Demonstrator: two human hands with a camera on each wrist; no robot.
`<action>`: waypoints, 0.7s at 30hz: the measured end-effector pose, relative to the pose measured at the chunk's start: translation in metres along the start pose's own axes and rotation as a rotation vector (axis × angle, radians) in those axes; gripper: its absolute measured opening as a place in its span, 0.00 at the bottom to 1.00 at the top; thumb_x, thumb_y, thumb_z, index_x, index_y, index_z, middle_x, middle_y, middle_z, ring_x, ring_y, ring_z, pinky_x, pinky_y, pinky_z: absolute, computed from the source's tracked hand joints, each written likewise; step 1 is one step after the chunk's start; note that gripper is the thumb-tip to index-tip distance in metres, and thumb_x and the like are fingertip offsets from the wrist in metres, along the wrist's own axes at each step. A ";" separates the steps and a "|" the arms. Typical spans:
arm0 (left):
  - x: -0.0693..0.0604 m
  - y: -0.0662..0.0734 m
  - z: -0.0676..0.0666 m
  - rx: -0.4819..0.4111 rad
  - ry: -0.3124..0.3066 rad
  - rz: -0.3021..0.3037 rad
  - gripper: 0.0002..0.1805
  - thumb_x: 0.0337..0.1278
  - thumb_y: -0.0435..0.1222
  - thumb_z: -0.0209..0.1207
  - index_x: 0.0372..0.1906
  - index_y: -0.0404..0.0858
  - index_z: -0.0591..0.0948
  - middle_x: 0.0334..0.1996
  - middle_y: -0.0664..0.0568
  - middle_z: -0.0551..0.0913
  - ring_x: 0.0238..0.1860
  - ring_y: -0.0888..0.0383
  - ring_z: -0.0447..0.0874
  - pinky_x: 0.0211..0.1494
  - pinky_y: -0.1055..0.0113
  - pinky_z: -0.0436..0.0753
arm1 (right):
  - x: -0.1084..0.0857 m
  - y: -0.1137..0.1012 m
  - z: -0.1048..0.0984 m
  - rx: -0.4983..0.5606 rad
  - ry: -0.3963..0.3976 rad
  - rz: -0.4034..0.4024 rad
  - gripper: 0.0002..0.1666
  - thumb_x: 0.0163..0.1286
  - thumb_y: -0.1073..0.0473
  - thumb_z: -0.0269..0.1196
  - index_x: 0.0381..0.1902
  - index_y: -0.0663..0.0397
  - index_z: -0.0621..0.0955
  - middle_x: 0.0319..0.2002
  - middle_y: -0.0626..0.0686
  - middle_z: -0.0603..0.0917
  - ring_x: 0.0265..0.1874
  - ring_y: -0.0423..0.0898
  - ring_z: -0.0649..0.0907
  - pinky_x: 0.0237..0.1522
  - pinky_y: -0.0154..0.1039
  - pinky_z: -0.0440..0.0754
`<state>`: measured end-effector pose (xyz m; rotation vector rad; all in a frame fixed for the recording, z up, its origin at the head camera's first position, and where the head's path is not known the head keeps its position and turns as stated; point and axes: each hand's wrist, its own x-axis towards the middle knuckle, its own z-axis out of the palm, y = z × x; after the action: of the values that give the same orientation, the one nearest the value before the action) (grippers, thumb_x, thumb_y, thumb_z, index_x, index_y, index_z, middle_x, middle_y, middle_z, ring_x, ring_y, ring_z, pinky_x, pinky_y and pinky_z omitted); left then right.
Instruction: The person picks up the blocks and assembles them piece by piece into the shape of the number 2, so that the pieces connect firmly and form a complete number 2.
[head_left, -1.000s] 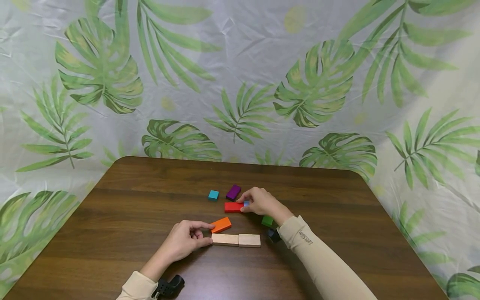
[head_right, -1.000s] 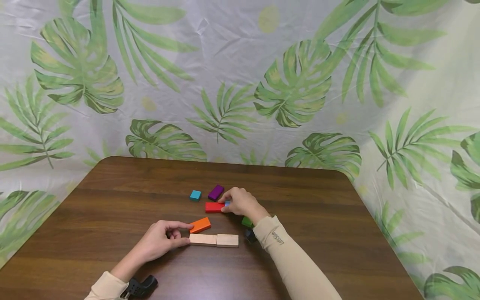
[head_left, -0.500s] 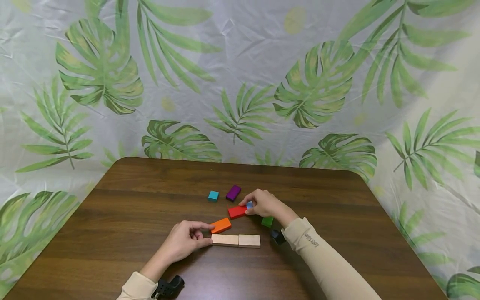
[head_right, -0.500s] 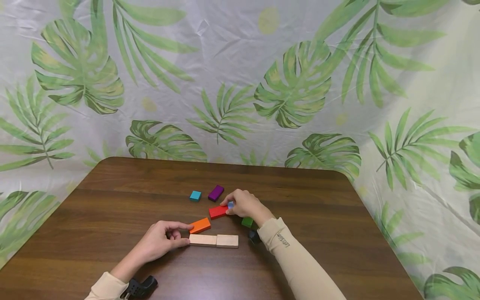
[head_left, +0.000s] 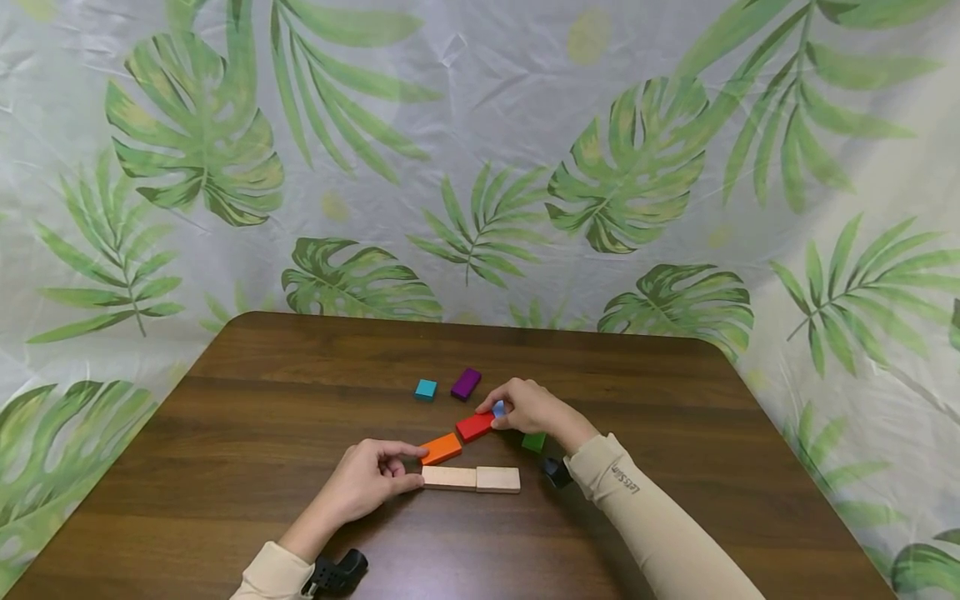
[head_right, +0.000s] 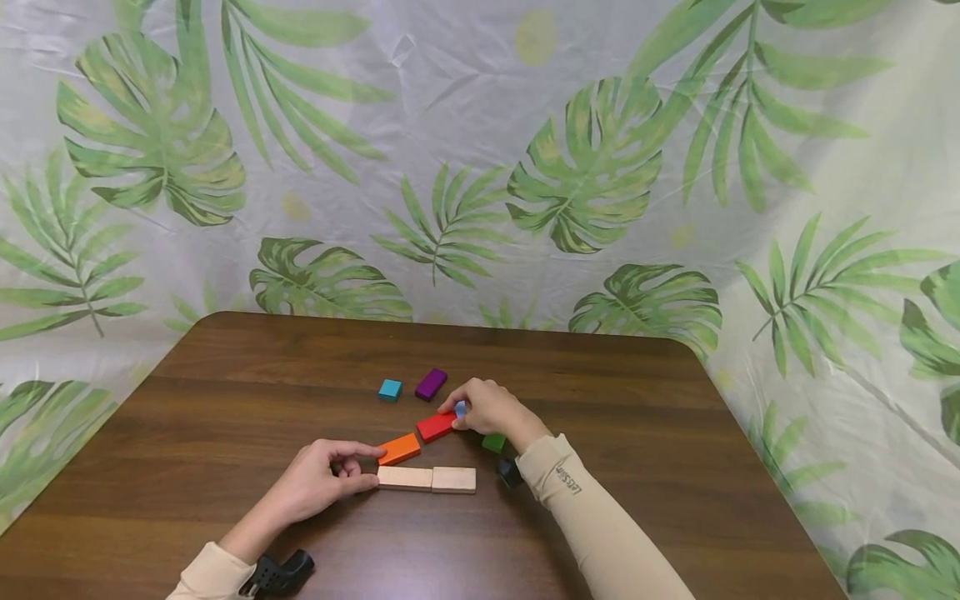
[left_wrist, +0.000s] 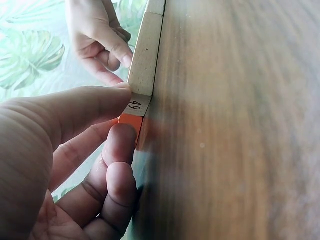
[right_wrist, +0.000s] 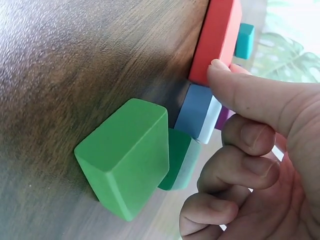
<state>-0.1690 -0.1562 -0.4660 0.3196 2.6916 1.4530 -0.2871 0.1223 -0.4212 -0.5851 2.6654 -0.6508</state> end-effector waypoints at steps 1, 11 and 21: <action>0.000 0.000 0.000 -0.001 0.000 -0.002 0.17 0.56 0.40 0.79 0.51 0.47 0.93 0.22 0.59 0.81 0.22 0.66 0.70 0.27 0.72 0.68 | 0.000 0.000 0.000 0.001 -0.002 -0.003 0.15 0.72 0.60 0.73 0.53 0.39 0.93 0.19 0.47 0.68 0.22 0.42 0.63 0.31 0.35 0.61; 0.000 0.002 -0.001 -0.011 -0.007 0.001 0.17 0.55 0.40 0.79 0.51 0.46 0.93 0.22 0.58 0.81 0.22 0.66 0.70 0.27 0.72 0.68 | -0.006 0.001 -0.001 0.025 -0.012 -0.041 0.14 0.71 0.61 0.74 0.52 0.41 0.93 0.17 0.45 0.67 0.19 0.40 0.63 0.29 0.33 0.60; 0.000 0.000 0.000 -0.014 -0.004 -0.005 0.17 0.55 0.40 0.80 0.51 0.47 0.93 0.22 0.58 0.81 0.22 0.66 0.70 0.27 0.72 0.67 | -0.008 0.002 -0.002 0.056 -0.044 -0.090 0.14 0.71 0.61 0.74 0.53 0.44 0.93 0.15 0.44 0.66 0.18 0.39 0.62 0.27 0.32 0.62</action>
<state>-0.1688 -0.1558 -0.4658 0.3137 2.6763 1.4670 -0.2820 0.1283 -0.4189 -0.6985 2.5834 -0.7263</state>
